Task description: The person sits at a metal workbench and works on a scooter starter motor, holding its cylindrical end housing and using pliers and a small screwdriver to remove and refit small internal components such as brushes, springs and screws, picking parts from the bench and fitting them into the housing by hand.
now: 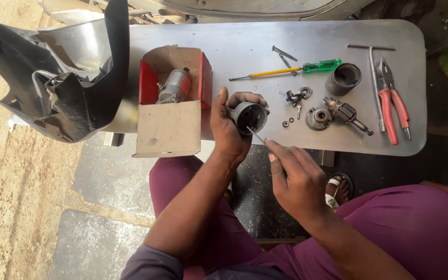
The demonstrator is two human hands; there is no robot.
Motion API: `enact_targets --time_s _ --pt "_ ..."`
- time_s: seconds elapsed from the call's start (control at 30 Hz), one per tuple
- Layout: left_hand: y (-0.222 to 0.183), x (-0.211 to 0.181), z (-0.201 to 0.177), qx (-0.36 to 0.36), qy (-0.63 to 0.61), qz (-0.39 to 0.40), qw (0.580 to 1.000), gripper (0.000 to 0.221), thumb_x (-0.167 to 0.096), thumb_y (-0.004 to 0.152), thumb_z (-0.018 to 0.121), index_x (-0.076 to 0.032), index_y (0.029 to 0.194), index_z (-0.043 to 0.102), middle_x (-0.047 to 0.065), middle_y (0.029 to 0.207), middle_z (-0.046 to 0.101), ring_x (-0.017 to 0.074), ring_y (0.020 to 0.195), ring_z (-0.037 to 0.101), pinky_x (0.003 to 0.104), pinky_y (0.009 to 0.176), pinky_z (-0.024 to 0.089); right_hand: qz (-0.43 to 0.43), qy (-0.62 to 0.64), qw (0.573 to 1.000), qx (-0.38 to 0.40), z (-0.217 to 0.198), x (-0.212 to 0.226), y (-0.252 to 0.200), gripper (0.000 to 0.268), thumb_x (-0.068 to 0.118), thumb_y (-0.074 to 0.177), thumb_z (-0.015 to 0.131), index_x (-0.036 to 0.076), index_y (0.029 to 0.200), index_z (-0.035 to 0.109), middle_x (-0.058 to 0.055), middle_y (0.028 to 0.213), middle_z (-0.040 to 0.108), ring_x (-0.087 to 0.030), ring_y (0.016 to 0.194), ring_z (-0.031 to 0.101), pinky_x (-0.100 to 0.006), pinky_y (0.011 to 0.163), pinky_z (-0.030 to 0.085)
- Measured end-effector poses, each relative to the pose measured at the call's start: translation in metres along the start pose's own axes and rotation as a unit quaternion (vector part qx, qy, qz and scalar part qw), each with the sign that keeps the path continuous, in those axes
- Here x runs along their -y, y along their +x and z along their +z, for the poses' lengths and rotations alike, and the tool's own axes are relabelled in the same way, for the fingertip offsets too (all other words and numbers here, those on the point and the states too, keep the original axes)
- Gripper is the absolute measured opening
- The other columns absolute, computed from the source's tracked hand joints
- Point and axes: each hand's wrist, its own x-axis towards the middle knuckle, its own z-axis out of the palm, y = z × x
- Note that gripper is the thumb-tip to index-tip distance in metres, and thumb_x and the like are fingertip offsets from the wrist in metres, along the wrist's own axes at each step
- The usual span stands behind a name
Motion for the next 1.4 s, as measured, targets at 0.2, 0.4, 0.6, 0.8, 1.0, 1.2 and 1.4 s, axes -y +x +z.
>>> enact_targets --time_s 0.2,0.4,0.6,0.8,1.0,1.2,1.4 --pt "-0.005 -0.003 -0.002 0.101 -0.077 0.030 0.992 0.064 -0.051 0.110 0.038 0.002 0.093 0.070 0.019 0.098 0.067 0.0304 0.095 0.069 0.044 0.091 0.058 0.088 0.090 0.989 0.072 -0.014 0.008 0.001 0.029 0.006 0.099 0.063 0.004 0.127 0.069 -0.009 0.087 0.075 -0.021 0.078 0.072 -0.034 0.070 0.056" --pt "-0.007 -0.007 -0.003 0.161 -0.090 0.039 0.982 0.067 -0.054 0.110 0.035 -0.001 0.094 0.072 0.019 0.098 0.066 0.0325 0.096 0.067 0.043 0.092 0.055 0.132 0.161 0.969 0.135 -0.012 0.004 -0.004 0.032 0.010 0.099 0.060 0.003 0.131 0.066 -0.008 0.090 0.079 -0.013 0.071 0.075 -0.029 0.062 0.058" --pt "-0.009 -0.007 -0.003 0.196 -0.089 0.040 0.976 0.074 -0.058 0.110 0.030 0.000 0.095 0.073 0.019 0.096 0.066 0.0314 0.096 0.066 0.043 0.094 0.054 0.119 0.163 0.967 0.153 -0.011 0.002 -0.008 0.033 0.011 0.099 0.061 0.002 0.131 0.065 -0.009 0.092 0.080 -0.014 0.074 0.078 -0.027 0.064 0.061" --pt "-0.010 -0.006 -0.005 0.222 -0.070 0.038 0.972 0.075 -0.058 0.110 0.028 0.000 0.097 0.073 0.018 0.094 0.066 0.0279 0.093 0.066 0.041 0.094 0.054 0.040 0.125 0.985 0.113 -0.010 0.002 -0.006 0.030 0.011 0.099 0.065 0.002 0.127 0.068 -0.014 0.101 0.077 -0.019 0.085 0.078 -0.030 0.071 0.063" --pt "-0.011 -0.008 -0.006 0.232 -0.024 0.025 0.972 0.072 -0.055 0.110 0.029 0.001 0.096 0.072 0.018 0.094 0.065 0.0266 0.093 0.066 0.038 0.092 0.054 0.017 0.016 0.992 0.128 -0.015 0.007 -0.002 0.038 0.006 0.093 0.067 0.009 0.130 0.070 -0.008 0.084 0.070 -0.021 0.069 0.071 -0.035 0.062 0.058" --pt "-0.013 -0.011 -0.002 0.255 0.027 -0.030 0.966 0.073 -0.054 0.112 0.032 0.003 0.090 0.071 0.018 0.094 0.066 0.0265 0.093 0.066 0.038 0.092 0.054 -0.011 -0.016 0.987 0.158 -0.018 -0.001 -0.002 0.044 0.003 0.087 0.070 0.010 0.130 0.071 -0.005 0.073 0.062 -0.017 0.054 0.062 -0.033 0.054 0.055" --pt "-0.012 -0.003 0.000 0.178 0.061 -0.046 0.981 0.072 -0.055 0.110 0.031 0.003 0.093 0.070 0.019 0.101 0.067 0.0281 0.098 0.066 0.039 0.095 0.054 -0.061 -0.078 0.988 0.118 -0.006 -0.003 -0.010 0.043 0.001 0.085 0.071 0.006 0.128 0.072 -0.004 0.071 0.057 -0.015 0.057 0.060 -0.031 0.052 0.054"
